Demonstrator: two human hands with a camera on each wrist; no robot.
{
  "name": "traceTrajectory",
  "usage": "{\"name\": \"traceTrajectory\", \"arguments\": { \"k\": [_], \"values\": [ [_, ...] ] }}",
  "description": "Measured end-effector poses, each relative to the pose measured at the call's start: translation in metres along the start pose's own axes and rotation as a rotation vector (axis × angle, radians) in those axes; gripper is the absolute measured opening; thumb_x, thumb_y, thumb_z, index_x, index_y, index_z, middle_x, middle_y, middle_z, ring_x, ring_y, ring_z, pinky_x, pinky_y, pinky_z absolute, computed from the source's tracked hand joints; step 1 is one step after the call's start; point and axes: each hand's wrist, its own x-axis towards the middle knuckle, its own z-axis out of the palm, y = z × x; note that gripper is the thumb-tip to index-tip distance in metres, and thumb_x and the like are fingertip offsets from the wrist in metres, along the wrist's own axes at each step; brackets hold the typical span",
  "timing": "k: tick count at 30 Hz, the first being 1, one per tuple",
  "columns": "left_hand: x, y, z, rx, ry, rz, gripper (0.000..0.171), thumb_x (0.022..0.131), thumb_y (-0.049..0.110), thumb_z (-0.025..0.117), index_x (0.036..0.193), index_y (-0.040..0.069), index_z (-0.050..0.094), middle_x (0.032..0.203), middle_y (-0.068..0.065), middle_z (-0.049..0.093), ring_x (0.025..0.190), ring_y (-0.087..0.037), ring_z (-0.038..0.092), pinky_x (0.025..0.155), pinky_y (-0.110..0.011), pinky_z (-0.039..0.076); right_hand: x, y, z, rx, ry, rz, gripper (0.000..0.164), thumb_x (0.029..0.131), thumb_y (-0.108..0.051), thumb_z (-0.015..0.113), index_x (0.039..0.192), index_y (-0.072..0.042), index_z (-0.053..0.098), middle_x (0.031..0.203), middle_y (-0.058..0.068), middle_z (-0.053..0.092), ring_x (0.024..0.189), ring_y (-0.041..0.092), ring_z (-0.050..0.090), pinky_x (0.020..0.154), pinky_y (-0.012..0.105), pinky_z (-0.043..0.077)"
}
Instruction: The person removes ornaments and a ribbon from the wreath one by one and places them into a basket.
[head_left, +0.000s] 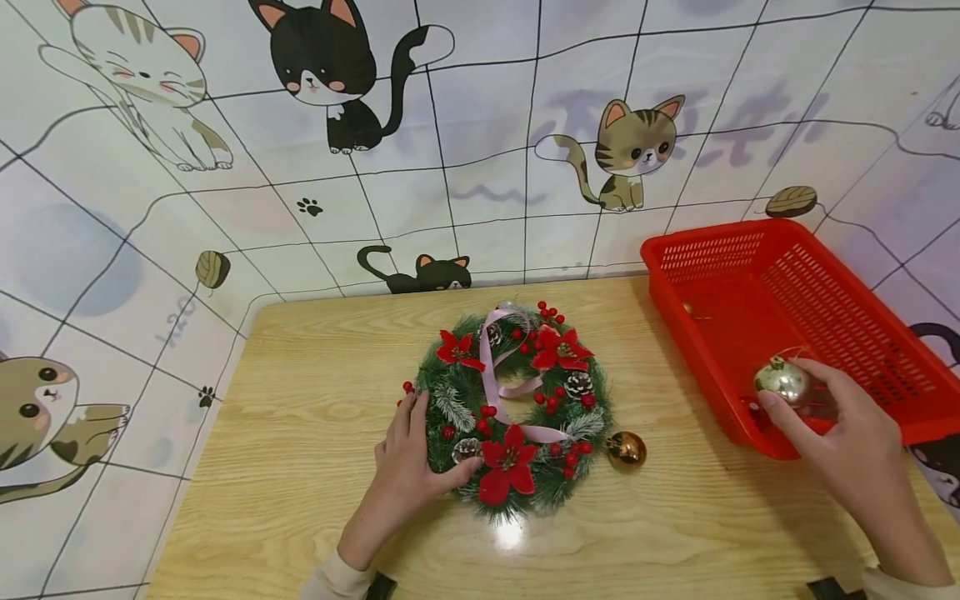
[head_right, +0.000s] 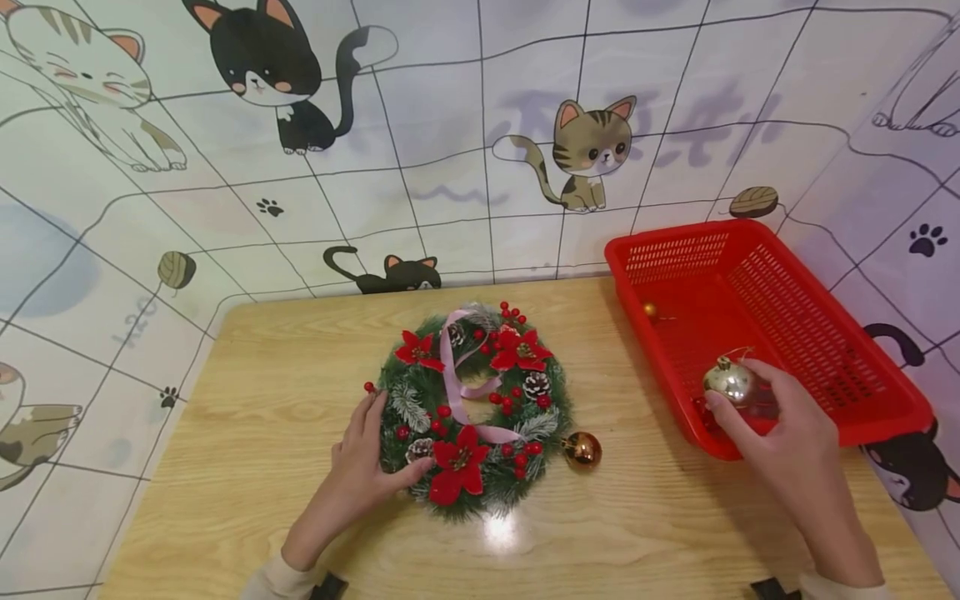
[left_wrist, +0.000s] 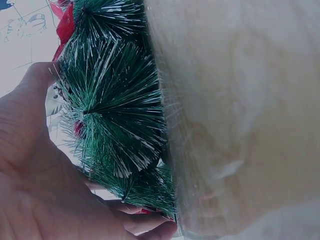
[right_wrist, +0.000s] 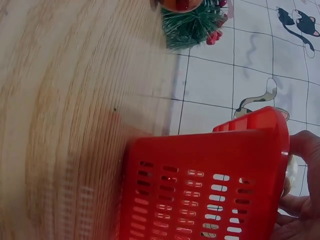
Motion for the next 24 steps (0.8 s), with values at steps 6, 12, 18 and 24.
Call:
{"name": "traceTrajectory", "arguments": {
  "k": [6,12,18,24],
  "values": [
    [-0.001,-0.001,0.001,0.007,0.003,-0.003,0.121,0.085,0.069,0.082,0.171,0.005,0.026,0.174,-0.025,0.023,0.152,-0.055,0.032,0.108,-0.083,0.028,0.002,0.005,-0.002,-0.039,-0.017,0.025,0.07,0.096,-0.03,0.087,0.15,0.004,0.057,0.126,0.032,0.066,0.092,-0.009,0.052,0.068,0.001,0.036],
    [0.0,-0.001,-0.001,0.001,-0.009,-0.002,0.121,0.085,0.069,0.082,0.171,0.005,0.026,0.174,-0.026,0.022,0.154,-0.055,0.03,0.108,-0.082,0.028,0.003,0.007,0.001,-0.074,-0.027,0.027,0.072,0.097,-0.03,0.086,0.151,0.006,0.055,0.129,0.036,0.063,0.104,0.052,0.063,0.07,-0.002,0.028],
    [0.0,-0.001,-0.003,0.0,-0.02,-0.001,0.121,0.086,0.069,0.082,0.171,0.005,0.025,0.175,-0.025,0.021,0.154,-0.055,0.03,0.107,-0.081,0.028,0.004,0.009,0.001,-0.093,-0.048,0.029,0.073,0.097,-0.033,0.086,0.15,0.006,0.055,0.13,0.035,0.062,0.107,0.051,0.06,0.072,-0.001,0.025],
    [0.002,0.0,0.001,-0.005,-0.028,-0.002,0.121,0.086,0.068,0.081,0.172,0.005,0.024,0.175,-0.026,0.02,0.155,-0.055,0.029,0.109,-0.08,0.027,0.009,0.014,-0.005,-0.122,-0.062,0.033,0.073,0.097,-0.034,0.085,0.149,0.007,0.055,0.131,0.036,0.06,0.106,0.052,0.059,0.069,0.005,0.029]
  ]
}}
